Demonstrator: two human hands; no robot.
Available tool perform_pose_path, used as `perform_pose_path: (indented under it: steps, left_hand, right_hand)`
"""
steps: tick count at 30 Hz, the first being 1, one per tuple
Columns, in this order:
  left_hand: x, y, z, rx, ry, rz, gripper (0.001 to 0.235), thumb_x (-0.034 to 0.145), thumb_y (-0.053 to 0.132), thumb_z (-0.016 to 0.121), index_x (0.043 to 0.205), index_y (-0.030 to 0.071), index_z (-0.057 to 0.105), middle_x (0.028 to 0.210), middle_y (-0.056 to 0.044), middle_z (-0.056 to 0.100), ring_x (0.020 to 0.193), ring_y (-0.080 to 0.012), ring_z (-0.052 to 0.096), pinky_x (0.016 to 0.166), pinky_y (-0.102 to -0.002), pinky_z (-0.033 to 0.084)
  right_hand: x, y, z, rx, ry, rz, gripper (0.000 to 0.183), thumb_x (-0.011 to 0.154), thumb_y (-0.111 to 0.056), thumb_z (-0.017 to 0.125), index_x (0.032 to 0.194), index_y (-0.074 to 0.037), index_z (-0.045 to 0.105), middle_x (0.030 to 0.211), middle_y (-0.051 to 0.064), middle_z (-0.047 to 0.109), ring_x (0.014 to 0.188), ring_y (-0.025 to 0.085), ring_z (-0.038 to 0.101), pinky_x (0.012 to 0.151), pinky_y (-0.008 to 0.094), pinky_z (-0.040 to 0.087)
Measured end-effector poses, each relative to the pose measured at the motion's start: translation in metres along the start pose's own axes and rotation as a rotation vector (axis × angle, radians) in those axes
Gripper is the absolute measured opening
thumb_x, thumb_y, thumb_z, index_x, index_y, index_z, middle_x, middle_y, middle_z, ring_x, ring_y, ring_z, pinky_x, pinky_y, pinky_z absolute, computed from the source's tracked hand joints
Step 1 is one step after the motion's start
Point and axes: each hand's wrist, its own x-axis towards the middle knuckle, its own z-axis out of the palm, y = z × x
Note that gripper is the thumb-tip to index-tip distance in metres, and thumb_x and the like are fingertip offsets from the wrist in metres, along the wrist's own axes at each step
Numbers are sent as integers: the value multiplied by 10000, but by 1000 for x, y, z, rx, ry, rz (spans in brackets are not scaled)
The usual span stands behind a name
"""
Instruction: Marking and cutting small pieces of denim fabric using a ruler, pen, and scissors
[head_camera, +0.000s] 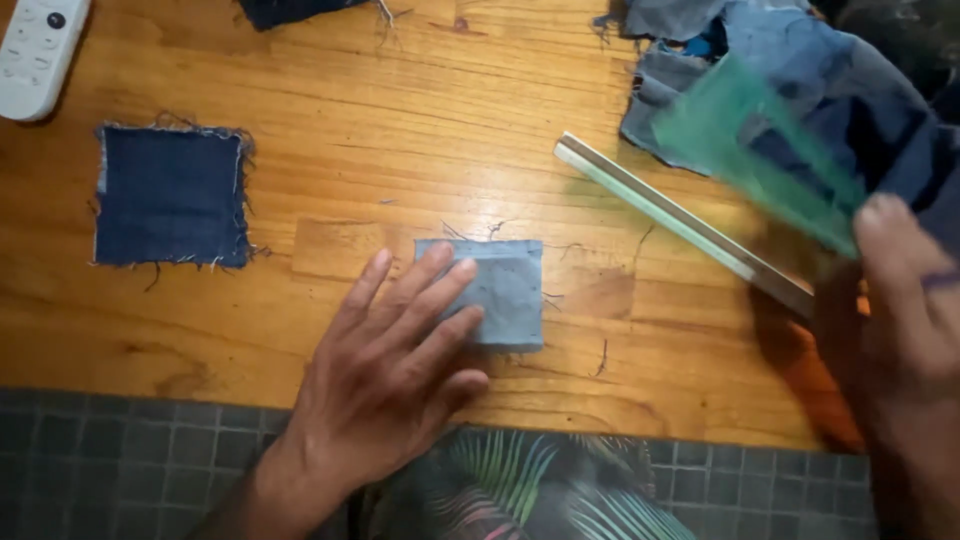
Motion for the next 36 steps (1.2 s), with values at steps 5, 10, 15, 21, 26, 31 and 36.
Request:
perform_pose_path:
  steps: [5,10,15,21,26,31,36]
  left_hand:
    - [-14,12,19,197,48,-8,787,1170,746,330,1448,168,787,1602,-172,722,1540,-378,647,1305,-624,390]
    - [-16,27,18,252,39,-78,861,1125,822,249,1509,232,743,1578,-169,694,1452,-359,654,1144,-524,418]
    - [-14,20,18,118,5,-39,802,1137,782,398,1420,119,750,1679,-180,665,1628,-419,562,1340,-706,304]
    - [-16,23,25,248,25,-85,903,1129,825,231,1582,222,727,1673,-198,646,1562,-389,593,1292,-610,370]
    - [-10,-3,-3,152,107,-125,294,1168,264,679,1447,239,770,1654,-58,722,1595,-319,638,1225,-534,398]
    - [-2,-15,1,107,-27,-170,416,1040,458,810,1402,254,778,1833,-131,503,1745,-475,369,1347,-856,227]
    - [1,-11,3,116,-60,-241,613,971,611,879,1383,191,707,1864,-188,435,1765,-473,303,1355,-833,173]
  right_hand:
    - [34,39,47,-182,175,-196,213,1243,187,805,1449,233,839,1419,447,894,1290,563,912,1280,615,745]
    - [32,31,44,-223,200,-146,202,1323,139,828,1514,185,875,1486,394,921,1350,527,937,1198,562,760]
    - [33,24,36,-87,229,-172,152,1307,281,745,1445,311,800,1440,521,850,1339,661,883,1246,663,734]
    - [30,30,44,-145,135,-161,205,1299,71,762,1411,151,913,1439,353,930,1335,523,918,1264,570,737]
    - [11,-7,32,-79,61,32,313,1264,-314,1047,1314,-56,877,1312,151,930,1030,406,744,1084,549,507]
    - [-1,-29,34,33,-73,325,171,1235,-174,977,1321,-44,906,1206,231,793,1103,388,713,1001,475,576]
    - [-13,-22,5,355,-268,481,83,1226,-65,818,1151,-45,847,1054,85,795,1023,274,622,1050,407,450]
